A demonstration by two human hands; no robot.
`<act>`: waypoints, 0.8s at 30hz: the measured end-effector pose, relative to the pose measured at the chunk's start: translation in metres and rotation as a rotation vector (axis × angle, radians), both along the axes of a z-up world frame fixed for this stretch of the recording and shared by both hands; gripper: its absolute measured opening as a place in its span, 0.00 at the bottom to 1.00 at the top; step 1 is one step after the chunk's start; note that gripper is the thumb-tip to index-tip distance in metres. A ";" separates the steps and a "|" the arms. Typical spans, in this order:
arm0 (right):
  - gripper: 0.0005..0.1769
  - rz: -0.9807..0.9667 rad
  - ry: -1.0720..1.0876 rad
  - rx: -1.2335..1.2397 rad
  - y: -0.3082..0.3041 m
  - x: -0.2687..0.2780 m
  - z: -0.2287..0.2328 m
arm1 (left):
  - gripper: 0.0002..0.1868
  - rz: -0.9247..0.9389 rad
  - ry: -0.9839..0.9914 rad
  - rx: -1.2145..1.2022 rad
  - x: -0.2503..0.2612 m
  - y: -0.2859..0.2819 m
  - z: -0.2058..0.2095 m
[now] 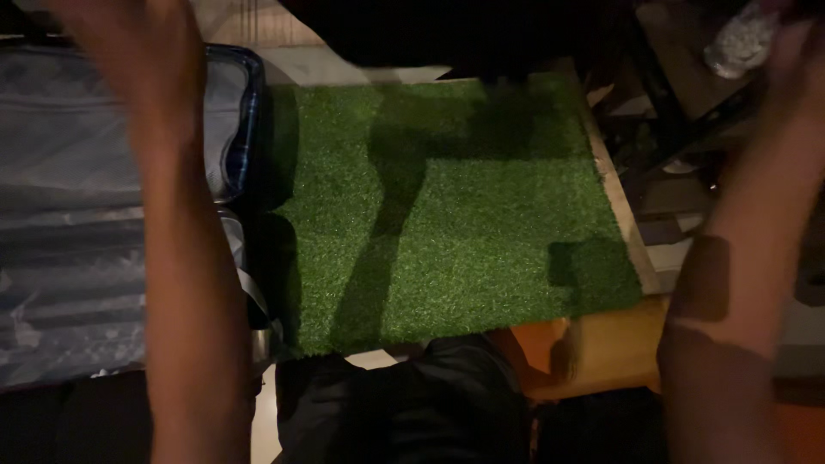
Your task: The person folds two black t-shirts by hand on a green surface and places them into an open suitcase.
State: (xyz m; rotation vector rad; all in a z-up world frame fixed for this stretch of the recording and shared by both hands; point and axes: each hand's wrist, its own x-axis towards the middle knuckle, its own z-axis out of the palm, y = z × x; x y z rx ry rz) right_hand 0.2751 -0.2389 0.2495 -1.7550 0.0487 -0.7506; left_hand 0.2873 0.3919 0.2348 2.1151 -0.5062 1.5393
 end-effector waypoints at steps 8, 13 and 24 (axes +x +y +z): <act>0.12 -0.292 -0.158 -0.280 -0.038 -0.141 -0.128 | 0.28 -0.177 0.424 -0.169 -0.134 -0.037 -0.065; 0.15 -0.371 -0.387 -0.705 0.029 -0.245 -0.200 | 0.26 -0.150 0.815 -0.107 -0.182 -0.047 -0.166; 0.31 0.259 0.996 -0.019 -0.069 -0.359 -0.355 | 0.18 0.029 1.644 0.426 -0.231 -0.011 -0.235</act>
